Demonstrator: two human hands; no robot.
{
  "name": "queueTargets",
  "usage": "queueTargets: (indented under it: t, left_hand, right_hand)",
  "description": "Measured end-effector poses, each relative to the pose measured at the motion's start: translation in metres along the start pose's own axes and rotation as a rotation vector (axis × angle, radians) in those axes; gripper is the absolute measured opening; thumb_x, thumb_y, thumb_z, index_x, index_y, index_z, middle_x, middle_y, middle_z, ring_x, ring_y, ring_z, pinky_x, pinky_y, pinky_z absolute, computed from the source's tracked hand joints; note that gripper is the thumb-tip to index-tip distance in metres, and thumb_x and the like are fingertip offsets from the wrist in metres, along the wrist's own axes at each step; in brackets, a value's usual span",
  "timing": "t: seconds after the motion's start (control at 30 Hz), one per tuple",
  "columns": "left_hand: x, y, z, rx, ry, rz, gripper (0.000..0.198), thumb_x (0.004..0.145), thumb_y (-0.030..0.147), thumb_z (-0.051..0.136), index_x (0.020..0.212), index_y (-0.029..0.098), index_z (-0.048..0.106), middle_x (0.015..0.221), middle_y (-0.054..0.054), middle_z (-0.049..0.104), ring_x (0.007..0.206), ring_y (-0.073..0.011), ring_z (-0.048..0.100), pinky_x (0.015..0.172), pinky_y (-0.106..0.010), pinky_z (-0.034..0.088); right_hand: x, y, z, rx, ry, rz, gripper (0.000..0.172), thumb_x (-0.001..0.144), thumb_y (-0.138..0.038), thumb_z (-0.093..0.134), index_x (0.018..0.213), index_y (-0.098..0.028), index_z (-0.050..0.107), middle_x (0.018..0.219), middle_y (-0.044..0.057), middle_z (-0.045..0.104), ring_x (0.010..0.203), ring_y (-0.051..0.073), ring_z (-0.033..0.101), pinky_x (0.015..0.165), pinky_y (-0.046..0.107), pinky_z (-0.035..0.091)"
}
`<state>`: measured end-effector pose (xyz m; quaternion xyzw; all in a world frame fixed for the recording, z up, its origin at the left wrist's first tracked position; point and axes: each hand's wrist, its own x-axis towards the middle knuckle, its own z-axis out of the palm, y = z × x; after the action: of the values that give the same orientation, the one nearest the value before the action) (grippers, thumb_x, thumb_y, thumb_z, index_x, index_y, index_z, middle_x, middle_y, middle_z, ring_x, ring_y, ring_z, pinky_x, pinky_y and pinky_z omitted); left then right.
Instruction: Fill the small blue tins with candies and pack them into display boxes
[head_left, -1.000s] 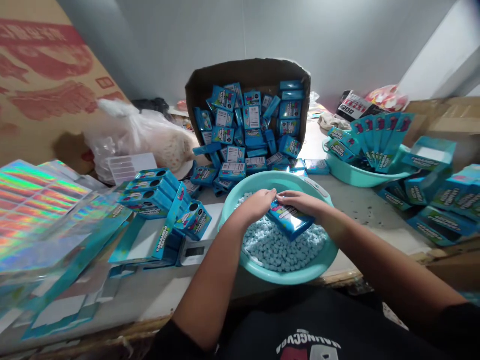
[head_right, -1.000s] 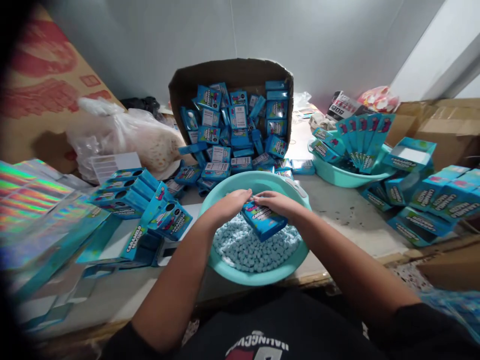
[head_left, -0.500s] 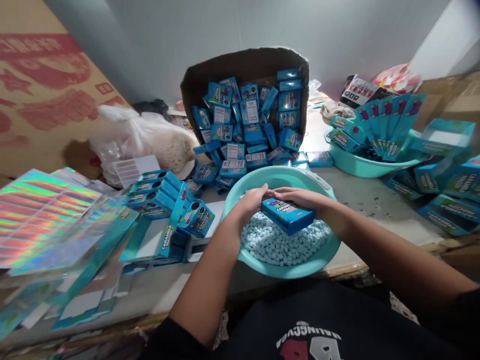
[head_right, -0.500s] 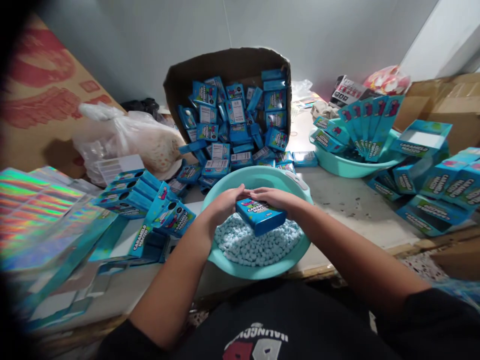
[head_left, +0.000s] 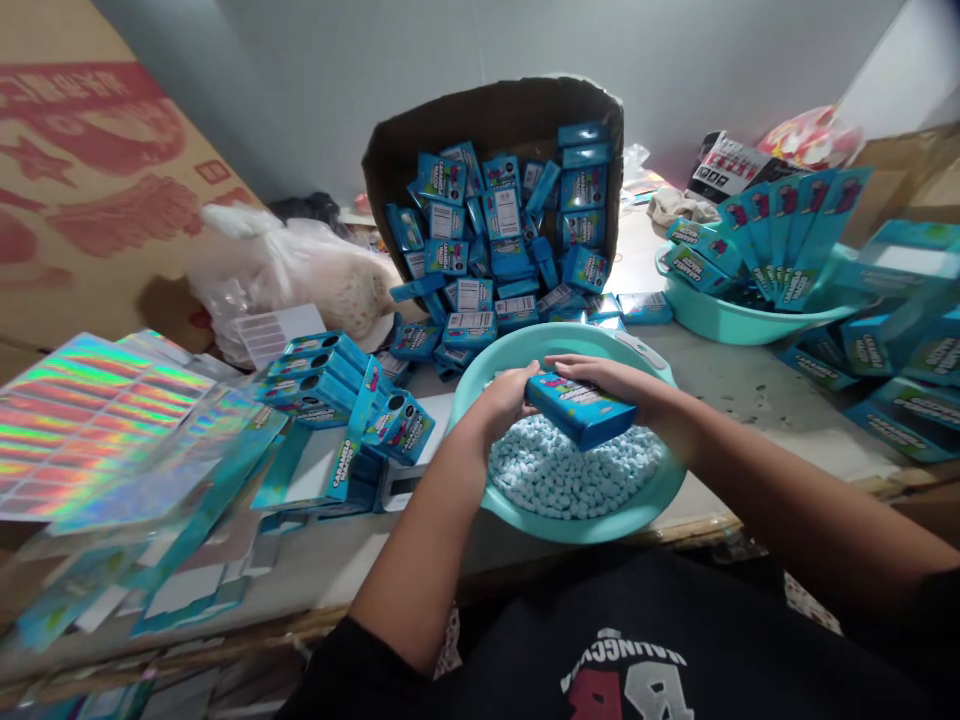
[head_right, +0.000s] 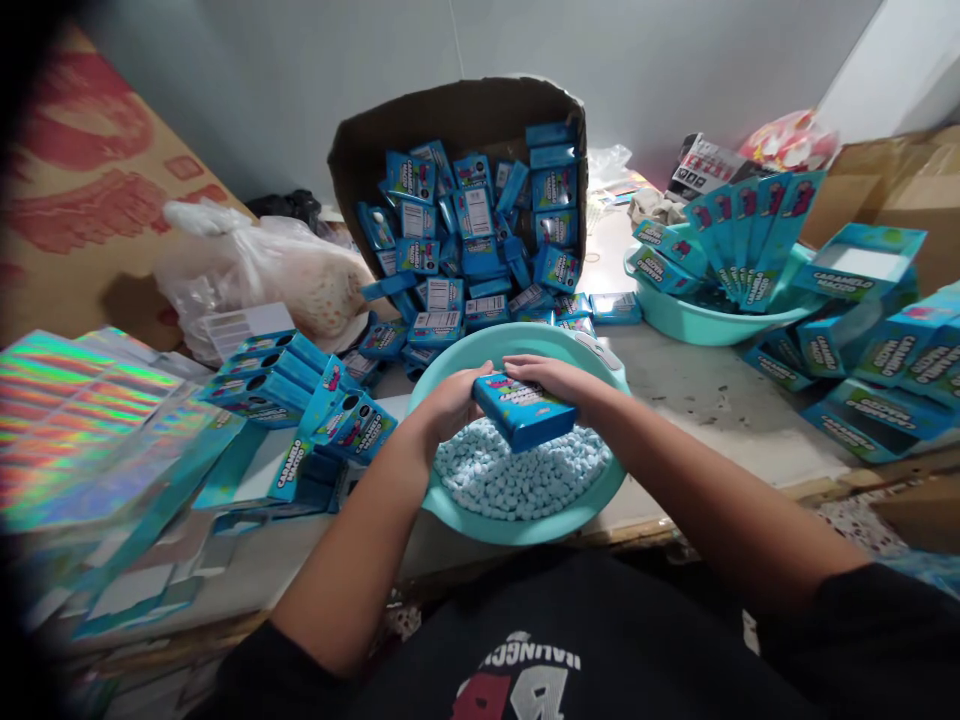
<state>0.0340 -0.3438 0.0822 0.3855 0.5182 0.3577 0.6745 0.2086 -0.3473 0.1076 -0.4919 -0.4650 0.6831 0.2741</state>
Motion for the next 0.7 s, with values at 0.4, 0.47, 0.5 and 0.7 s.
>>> queueTargets:
  t: [0.4,0.47,0.5,0.7]
  left_hand:
    - [0.0,0.01,0.009,-0.092,0.026,0.029,0.034,0.103,0.031,0.041,0.101,0.007,0.065,0.082,-0.011,0.072,0.075,-0.0172,0.067,0.082,-0.031,0.055]
    - [-0.001,0.012,0.009,-0.106,0.03,0.056,0.036,0.104,0.031,0.038,0.104,0.007,0.065,0.085,-0.012,0.072,0.078,-0.0168,0.068,0.085,-0.031,0.056]
    - [-0.001,0.011,0.009,-0.112,0.025,0.061,0.036,0.104,0.031,0.037,0.105,0.008,0.065,0.087,-0.012,0.073,0.079,-0.0171,0.069,0.087,-0.032,0.055]
    - [-0.002,0.007,0.012,-0.14,0.01,0.026,0.033,0.103,0.031,0.041,0.11,0.009,0.065,0.095,-0.016,0.074,0.091,-0.0212,0.071,0.093,-0.037,0.055]
  right_hand:
    - [-0.004,0.002,-0.006,0.123,-0.066,-0.045,0.046,0.092,-0.034,0.059,0.136,-0.022,0.06,0.111,0.009,0.073,0.085,0.019,0.071,0.067,0.027,0.057]
    - [-0.002,0.001,-0.006,0.094,-0.036,-0.065,0.043,0.092,-0.034,0.057,0.133,-0.021,0.062,0.11,0.01,0.073,0.085,0.02,0.071,0.066,0.027,0.057]
    - [-0.002,0.0,-0.006,0.096,-0.022,-0.069,0.042,0.092,-0.034,0.056,0.132,-0.02,0.062,0.108,0.01,0.074,0.084,0.02,0.071,0.066,0.027,0.057]
    - [-0.001,0.002,-0.009,0.153,0.014,-0.006,0.04,0.092,-0.039,0.058,0.127,-0.02,0.064,0.096,0.01,0.074,0.073,0.019,0.068,0.062,0.028,0.056]
